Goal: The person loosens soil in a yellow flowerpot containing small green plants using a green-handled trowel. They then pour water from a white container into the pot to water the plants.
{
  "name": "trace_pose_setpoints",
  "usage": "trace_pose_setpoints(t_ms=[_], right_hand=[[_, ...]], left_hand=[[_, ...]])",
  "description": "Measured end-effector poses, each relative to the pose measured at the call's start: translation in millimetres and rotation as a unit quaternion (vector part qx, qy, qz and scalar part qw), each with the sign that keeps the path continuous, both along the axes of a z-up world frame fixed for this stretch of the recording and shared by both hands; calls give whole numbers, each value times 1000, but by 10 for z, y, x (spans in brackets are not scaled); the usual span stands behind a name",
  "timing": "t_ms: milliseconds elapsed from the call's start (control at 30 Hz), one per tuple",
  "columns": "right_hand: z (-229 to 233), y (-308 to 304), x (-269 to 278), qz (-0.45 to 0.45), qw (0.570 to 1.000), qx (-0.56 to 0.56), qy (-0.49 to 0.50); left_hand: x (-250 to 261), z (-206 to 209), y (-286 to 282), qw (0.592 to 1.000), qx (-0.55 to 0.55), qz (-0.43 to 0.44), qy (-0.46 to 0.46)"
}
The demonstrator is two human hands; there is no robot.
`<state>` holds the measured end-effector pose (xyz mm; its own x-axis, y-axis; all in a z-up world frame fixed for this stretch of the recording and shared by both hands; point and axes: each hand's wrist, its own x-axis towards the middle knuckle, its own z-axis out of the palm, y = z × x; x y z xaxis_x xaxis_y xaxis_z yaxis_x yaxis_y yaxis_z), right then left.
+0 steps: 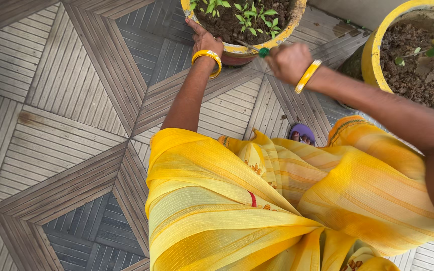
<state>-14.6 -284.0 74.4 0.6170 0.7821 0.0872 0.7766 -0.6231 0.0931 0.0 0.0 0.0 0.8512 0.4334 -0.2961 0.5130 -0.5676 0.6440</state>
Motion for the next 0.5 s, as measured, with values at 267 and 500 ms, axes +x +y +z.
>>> trace_pose_setpoints(t_ms=[267, 500], right_hand=[[1317, 338, 34, 44, 995, -94, -2], [464, 1003, 146, 74, 993, -95, 10]], left_hand=[[-28, 51, 39, 1000, 12, -18, 4], [-46, 62, 43, 999, 33, -19, 10]])
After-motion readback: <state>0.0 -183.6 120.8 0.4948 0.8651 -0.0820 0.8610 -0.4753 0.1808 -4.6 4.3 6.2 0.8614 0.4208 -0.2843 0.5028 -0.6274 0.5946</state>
